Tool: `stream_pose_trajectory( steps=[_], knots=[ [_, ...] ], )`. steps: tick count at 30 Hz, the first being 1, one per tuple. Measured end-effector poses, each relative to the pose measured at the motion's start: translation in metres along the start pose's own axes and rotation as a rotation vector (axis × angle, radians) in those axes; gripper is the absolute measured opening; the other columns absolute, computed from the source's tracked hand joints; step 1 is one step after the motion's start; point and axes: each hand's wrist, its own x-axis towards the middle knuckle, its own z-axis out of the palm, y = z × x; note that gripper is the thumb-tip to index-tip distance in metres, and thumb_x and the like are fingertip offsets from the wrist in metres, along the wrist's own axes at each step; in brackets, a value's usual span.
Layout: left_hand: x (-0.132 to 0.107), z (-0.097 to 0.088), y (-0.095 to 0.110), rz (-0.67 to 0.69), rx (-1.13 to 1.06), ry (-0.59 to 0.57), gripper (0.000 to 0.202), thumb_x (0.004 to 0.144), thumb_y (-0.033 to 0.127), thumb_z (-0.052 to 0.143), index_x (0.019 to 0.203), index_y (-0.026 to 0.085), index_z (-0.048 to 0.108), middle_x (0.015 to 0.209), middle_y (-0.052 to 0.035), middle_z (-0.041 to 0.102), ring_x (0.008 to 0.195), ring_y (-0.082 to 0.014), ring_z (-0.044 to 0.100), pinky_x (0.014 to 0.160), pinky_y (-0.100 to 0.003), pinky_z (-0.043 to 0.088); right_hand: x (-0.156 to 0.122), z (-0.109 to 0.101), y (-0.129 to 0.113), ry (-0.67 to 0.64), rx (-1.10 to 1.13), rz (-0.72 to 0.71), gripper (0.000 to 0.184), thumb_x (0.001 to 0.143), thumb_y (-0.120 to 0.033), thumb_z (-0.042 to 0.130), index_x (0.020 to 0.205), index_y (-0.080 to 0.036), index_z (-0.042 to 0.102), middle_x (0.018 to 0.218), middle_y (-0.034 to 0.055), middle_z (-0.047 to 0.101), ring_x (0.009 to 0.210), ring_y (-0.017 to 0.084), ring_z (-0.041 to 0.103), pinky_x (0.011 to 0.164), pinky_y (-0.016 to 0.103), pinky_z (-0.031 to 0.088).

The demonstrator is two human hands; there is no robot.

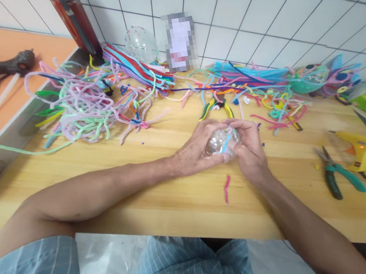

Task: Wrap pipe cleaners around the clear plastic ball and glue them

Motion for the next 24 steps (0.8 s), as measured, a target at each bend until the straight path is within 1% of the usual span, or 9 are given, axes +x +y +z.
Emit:
stream_pose_trajectory(
  steps=[4,7,9,11,14,16,18,20,24],
  knots=[
    [0.0,0.0,-0.001,-0.026,-0.007,0.003,0.063,0.097,0.05,0.072,0.151,0.029,0.045,0.147,-0.0144,0.057,0.146,-0.0316,0.052,0.123,-0.059,0.047,0.001,0.0,0.001,-0.016,0.025,0.014,0.037,0.083,-0.026,0.068,0.119,-0.032,0.062,0.13,0.0045,0.07,0.129,0.025,0.065,0.11,0.048,0.054],
    [0.0,-0.001,0.0,-0.043,-0.02,-0.008,0.064,0.097,0.05,0.071,0.151,0.028,0.046,0.145,-0.0139,0.059,0.144,-0.0323,0.052,0.123,-0.059,0.047,0.002,-0.005,-0.001,-0.003,-0.003,0.013,0.038,0.085,-0.032,0.07,0.123,-0.032,0.064,0.138,0.0063,0.068,0.133,0.028,0.063,0.114,0.052,0.052],
    [0.001,-0.003,0.001,-0.071,-0.021,-0.019,0.065,0.097,0.051,0.071,0.152,0.027,0.046,0.145,-0.0146,0.059,0.144,-0.0332,0.052,0.122,-0.059,0.047,0.004,-0.012,-0.004,0.008,-0.051,-0.044,0.035,0.086,-0.033,0.07,0.12,-0.032,0.067,0.144,0.0064,0.066,0.14,0.03,0.059,0.12,0.057,0.046],
    [0.001,-0.004,0.002,-0.092,-0.023,-0.022,0.066,0.097,0.051,0.071,0.152,0.026,0.046,0.145,-0.0151,0.058,0.143,-0.0337,0.053,0.121,-0.058,0.048,0.007,-0.021,-0.009,-0.01,-0.134,-0.119,0.029,0.084,-0.03,0.072,0.112,-0.032,0.07,0.145,0.0053,0.065,0.146,0.032,0.055,0.126,0.06,0.038],
    [0.001,-0.005,0.003,-0.081,-0.026,-0.019,0.066,0.097,0.05,0.072,0.152,0.026,0.046,0.145,-0.0146,0.059,0.142,-0.0333,0.053,0.12,-0.057,0.049,0.011,-0.031,-0.018,-0.112,-0.293,-0.174,0.023,0.083,-0.023,0.074,0.104,-0.032,0.073,0.148,0.004,0.063,0.15,0.033,0.051,0.13,0.061,0.033],
    [0.001,-0.004,0.003,-0.061,-0.03,-0.009,0.065,0.097,0.048,0.072,0.152,0.026,0.045,0.144,-0.0147,0.058,0.14,-0.0327,0.054,0.12,-0.055,0.049,0.011,-0.034,-0.023,-0.192,-0.37,-0.183,0.023,0.086,-0.023,0.074,0.107,-0.034,0.074,0.153,0.0035,0.06,0.152,0.033,0.05,0.13,0.061,0.033],
    [0.0,-0.003,0.003,-0.053,-0.034,0.001,0.064,0.098,0.047,0.072,0.151,0.026,0.045,0.144,-0.0153,0.057,0.14,-0.0326,0.054,0.119,-0.054,0.049,0.011,-0.033,-0.025,-0.245,-0.401,-0.192,0.021,0.09,-0.027,0.075,0.109,-0.035,0.074,0.158,0.003,0.057,0.153,0.033,0.049,0.13,0.061,0.033],
    [0.0,-0.002,0.002,-0.05,-0.031,0.004,0.062,0.098,0.047,0.071,0.151,0.026,0.045,0.143,-0.0158,0.057,0.14,-0.0331,0.054,0.119,-0.055,0.049,0.009,-0.03,-0.025,-0.259,-0.394,-0.196,0.017,0.091,-0.028,0.076,0.106,-0.035,0.074,0.159,0.0026,0.057,0.153,0.032,0.049,0.13,0.061,0.034],
    [-0.001,-0.001,0.0,-0.026,-0.025,0.015,0.065,0.097,0.047,0.074,0.151,0.027,0.045,0.144,-0.0157,0.056,0.142,-0.0343,0.053,0.12,-0.057,0.047,0.007,-0.024,-0.022,-0.222,-0.362,-0.164,0.006,0.095,-0.025,0.073,0.096,-0.032,0.072,0.154,0.0031,0.06,0.151,0.031,0.053,0.129,0.062,0.038]
  ],
)
